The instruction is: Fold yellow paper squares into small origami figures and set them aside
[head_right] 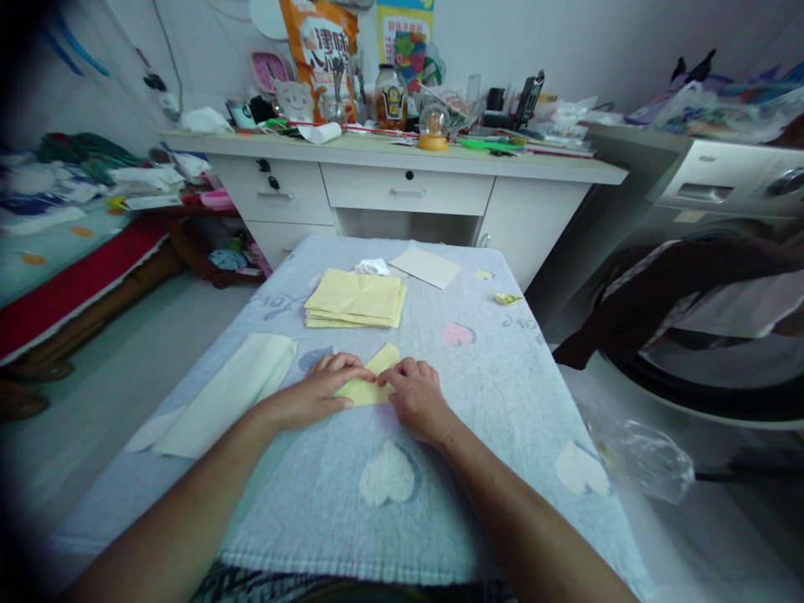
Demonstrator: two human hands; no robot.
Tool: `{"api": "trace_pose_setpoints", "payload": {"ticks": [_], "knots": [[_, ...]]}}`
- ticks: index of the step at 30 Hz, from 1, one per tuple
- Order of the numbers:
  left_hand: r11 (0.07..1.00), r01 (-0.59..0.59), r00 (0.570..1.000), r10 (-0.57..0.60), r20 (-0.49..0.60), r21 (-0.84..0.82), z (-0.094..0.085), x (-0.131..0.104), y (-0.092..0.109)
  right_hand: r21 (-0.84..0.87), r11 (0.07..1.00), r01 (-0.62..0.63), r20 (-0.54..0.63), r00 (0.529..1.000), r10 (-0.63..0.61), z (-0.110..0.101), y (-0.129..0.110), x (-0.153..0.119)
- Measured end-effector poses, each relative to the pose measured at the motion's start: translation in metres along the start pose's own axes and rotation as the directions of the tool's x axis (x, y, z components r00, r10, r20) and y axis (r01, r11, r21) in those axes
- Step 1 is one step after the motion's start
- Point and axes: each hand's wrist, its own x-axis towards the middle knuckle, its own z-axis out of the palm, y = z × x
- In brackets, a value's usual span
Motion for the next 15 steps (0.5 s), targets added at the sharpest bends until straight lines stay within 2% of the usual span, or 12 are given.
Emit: {"api": "trace_pose_setpoints", "payload": {"ticks": [6,11,13,15], "knots": [[1.000,0.008,1.000,-0.008,0.010,-0.014,-0.001,-0.001,0.002,0.014,0.999,0.040,-0.002,0.999,-0.040,-0.001,0.001,-0.004],[1.000,-0.014,0.999,0.015,-0.029,0.021,0.002,-0.001,-0.001,0.052,0.993,0.104,-0.035,0.994,-0.102,-0.001,0.006,-0.004],[0.999,-0.012,0.998,0.014,-0.053,0.032,0.005,0.000,-0.002,0.118,0.987,0.110,-0.073,0.992,-0.102,-0.002,0.010,-0.002],[0.999,-0.002,0.996,0.006,-0.089,0.039,0.008,0.002,-0.002,0.163,0.984,0.074,-0.153,0.987,-0.049,-0.002,0.014,0.001]]}}
